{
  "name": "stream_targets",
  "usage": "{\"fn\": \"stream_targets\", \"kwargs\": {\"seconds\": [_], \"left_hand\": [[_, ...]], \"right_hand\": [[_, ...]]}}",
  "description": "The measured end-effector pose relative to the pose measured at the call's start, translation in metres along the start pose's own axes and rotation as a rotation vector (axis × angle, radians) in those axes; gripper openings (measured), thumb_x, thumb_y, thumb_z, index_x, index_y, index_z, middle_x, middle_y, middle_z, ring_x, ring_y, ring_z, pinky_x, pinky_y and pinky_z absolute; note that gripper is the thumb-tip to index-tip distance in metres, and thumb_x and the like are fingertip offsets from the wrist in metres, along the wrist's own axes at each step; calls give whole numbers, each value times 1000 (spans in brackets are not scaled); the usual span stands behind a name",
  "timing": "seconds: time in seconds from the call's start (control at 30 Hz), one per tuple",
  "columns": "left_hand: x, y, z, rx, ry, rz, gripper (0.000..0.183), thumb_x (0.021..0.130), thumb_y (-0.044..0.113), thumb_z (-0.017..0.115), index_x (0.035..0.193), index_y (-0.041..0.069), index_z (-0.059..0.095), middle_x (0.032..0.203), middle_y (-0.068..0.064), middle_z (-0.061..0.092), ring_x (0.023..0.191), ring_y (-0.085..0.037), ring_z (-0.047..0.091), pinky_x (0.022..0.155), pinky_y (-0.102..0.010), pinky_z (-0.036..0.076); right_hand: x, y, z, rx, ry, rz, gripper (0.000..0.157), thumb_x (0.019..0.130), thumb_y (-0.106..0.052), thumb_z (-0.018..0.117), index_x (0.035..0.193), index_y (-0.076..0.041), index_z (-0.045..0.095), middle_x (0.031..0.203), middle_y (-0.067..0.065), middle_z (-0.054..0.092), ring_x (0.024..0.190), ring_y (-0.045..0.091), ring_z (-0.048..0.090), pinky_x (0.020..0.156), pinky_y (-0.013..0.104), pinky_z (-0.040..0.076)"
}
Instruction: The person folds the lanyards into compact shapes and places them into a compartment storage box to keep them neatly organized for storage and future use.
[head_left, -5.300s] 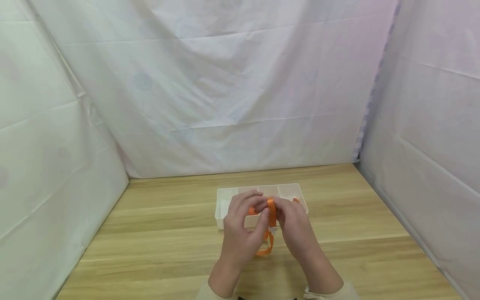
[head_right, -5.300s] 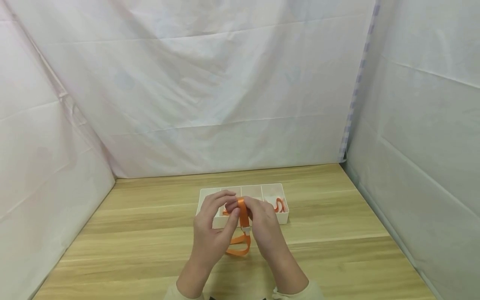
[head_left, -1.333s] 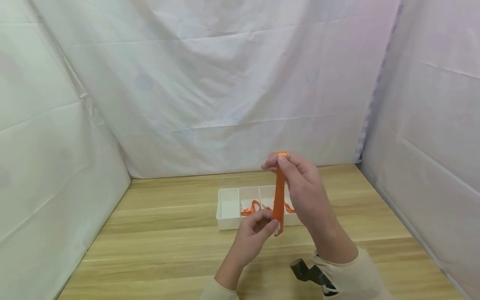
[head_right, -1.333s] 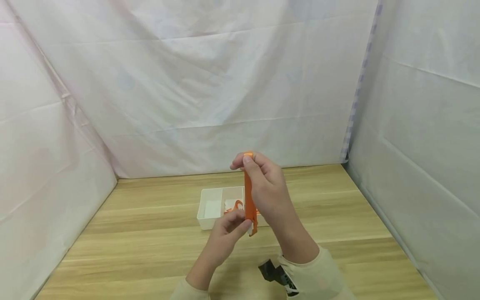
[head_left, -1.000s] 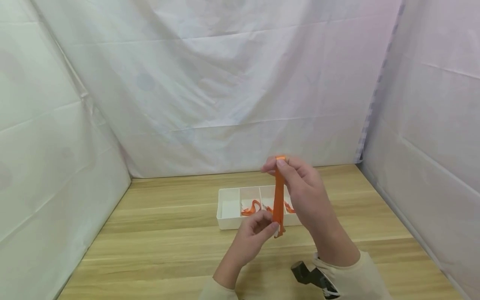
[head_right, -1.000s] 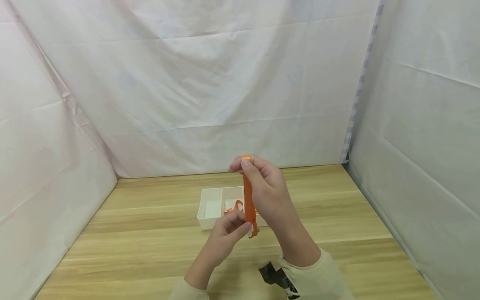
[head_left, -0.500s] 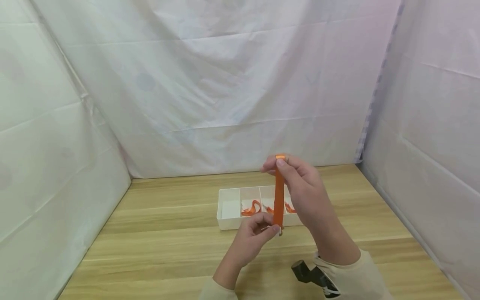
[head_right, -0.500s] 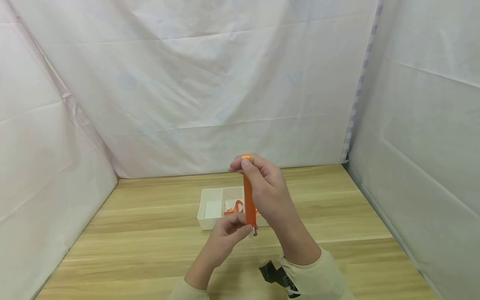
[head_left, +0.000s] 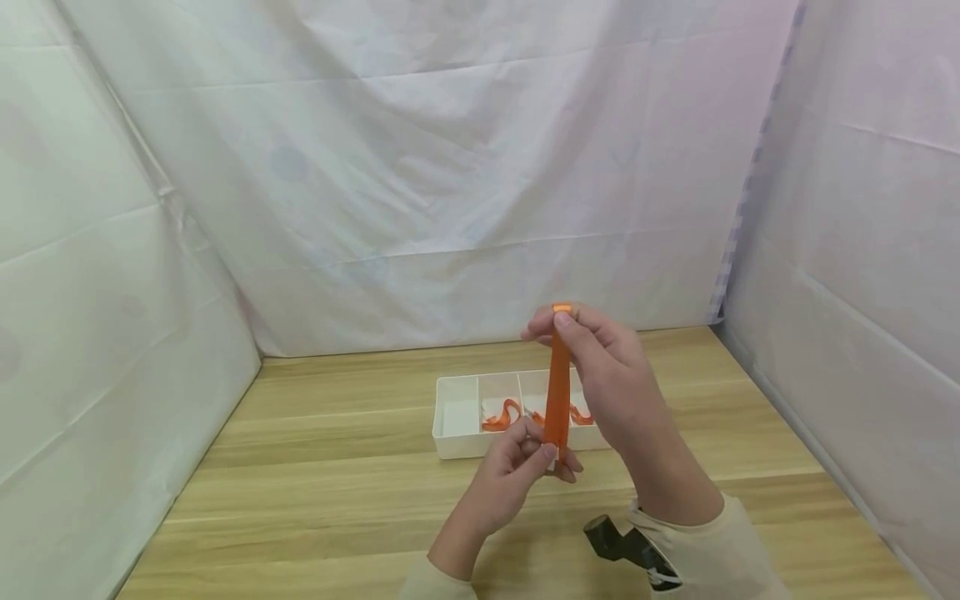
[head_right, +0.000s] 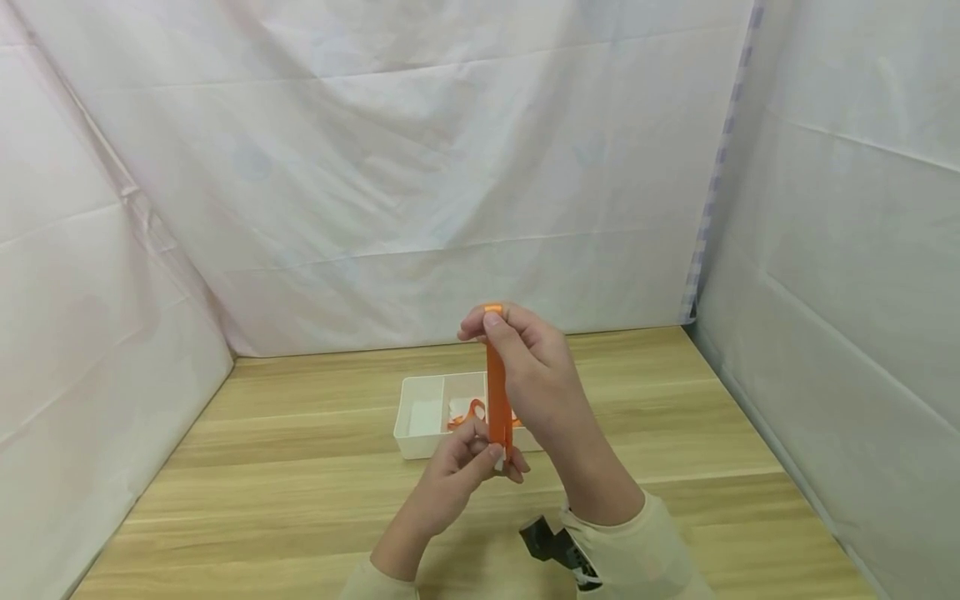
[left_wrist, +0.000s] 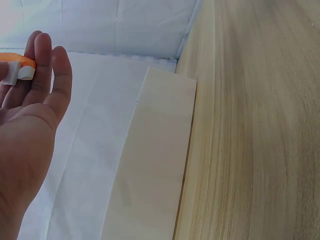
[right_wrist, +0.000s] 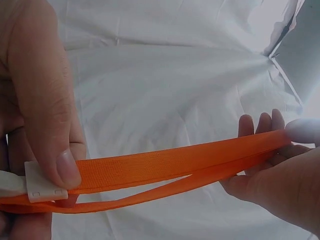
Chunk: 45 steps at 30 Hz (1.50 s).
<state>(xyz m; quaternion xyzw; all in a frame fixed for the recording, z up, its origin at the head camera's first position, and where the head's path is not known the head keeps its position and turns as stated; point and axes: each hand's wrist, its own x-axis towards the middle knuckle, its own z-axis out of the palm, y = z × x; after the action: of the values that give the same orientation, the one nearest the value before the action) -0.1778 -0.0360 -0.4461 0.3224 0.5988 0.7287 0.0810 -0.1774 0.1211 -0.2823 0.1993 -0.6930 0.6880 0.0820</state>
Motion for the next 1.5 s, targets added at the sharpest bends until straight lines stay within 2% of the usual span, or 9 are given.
{"fn": "stream_targets", "kwargs": {"seconds": [0.1, 0.33, 0.53, 0.6, 0.7, 0.83, 1.0, 1.27, 1.5], "left_hand": [[1, -1, 0, -21, -15, -4, 20, 114, 10, 47, 115, -10, 46, 109, -48, 64, 95, -9, 75, 94, -56, 63], [2, 4, 0, -19, 62, -122, 22, 112, 15, 55, 114, -7, 50, 121, -44, 65, 93, -9, 77, 96, -37, 64], [2, 6, 0, -4, 111, -122, 24, 110, 14, 58, 114, -9, 52, 114, -23, 66, 90, -9, 76, 98, -37, 63], [2, 7, 1, 1, 116, -131, 25, 110, 15, 59, 115, -9, 52, 110, -23, 64, 92, -8, 76, 98, -36, 63], [3, 7, 0, 49, 130, -140, 24, 109, 16, 60, 114, -7, 55, 114, -33, 62, 96, -8, 74, 97, -35, 62], [3, 7, -2, 127, 141, -155, 20, 109, 16, 60, 112, -3, 59, 115, -28, 66, 99, -8, 71, 99, -34, 60], [3, 6, -3, 159, 129, -137, 19, 108, 16, 62, 110, -2, 63, 111, -32, 69, 95, -7, 70, 96, -30, 59], [1, 6, -1, 129, 182, -207, 21, 104, 14, 69, 104, -5, 62, 114, -9, 69, 107, -9, 68, 103, -29, 57], [1, 8, -1, 109, 186, -208, 25, 102, 11, 70, 102, -10, 57, 134, -20, 67, 119, -12, 66, 105, -28, 57]], "right_hand": [[1, 0, -1, -1, -3, 6, 35, 115, -22, 45, 112, 2, 70, 112, 8, 74, 119, 28, 69, 112, 39, 52], [1, 0, -2, -18, -10, 12, 35, 115, -24, 45, 112, -1, 71, 113, 10, 75, 119, 28, 68, 113, 45, 49], [1, -3, 0, -3, -13, 2, 34, 114, -21, 46, 109, -1, 73, 112, 9, 74, 118, 30, 69, 112, 46, 50], [2, -4, 0, -9, -12, 7, 33, 114, -21, 46, 109, -1, 72, 113, 11, 74, 118, 30, 69, 112, 47, 49], [3, -4, 0, -13, -14, 16, 33, 114, -21, 46, 109, -1, 72, 115, 12, 73, 118, 30, 68, 113, 47, 48], [4, -3, 0, -15, -18, 27, 34, 114, -20, 46, 108, 0, 72, 115, 13, 73, 118, 31, 68, 113, 43, 51], [5, -2, -1, -27, -18, 38, 34, 114, -21, 46, 110, 1, 72, 114, 11, 74, 118, 30, 69, 112, 41, 51], [5, -3, -2, -35, -17, 52, 35, 114, -24, 46, 113, 0, 71, 114, 7, 75, 119, 28, 69, 113, 43, 49], [4, -3, -3, -33, -20, 56, 35, 115, -24, 46, 114, 0, 71, 115, 10, 74, 119, 28, 68, 114, 45, 48]]}}
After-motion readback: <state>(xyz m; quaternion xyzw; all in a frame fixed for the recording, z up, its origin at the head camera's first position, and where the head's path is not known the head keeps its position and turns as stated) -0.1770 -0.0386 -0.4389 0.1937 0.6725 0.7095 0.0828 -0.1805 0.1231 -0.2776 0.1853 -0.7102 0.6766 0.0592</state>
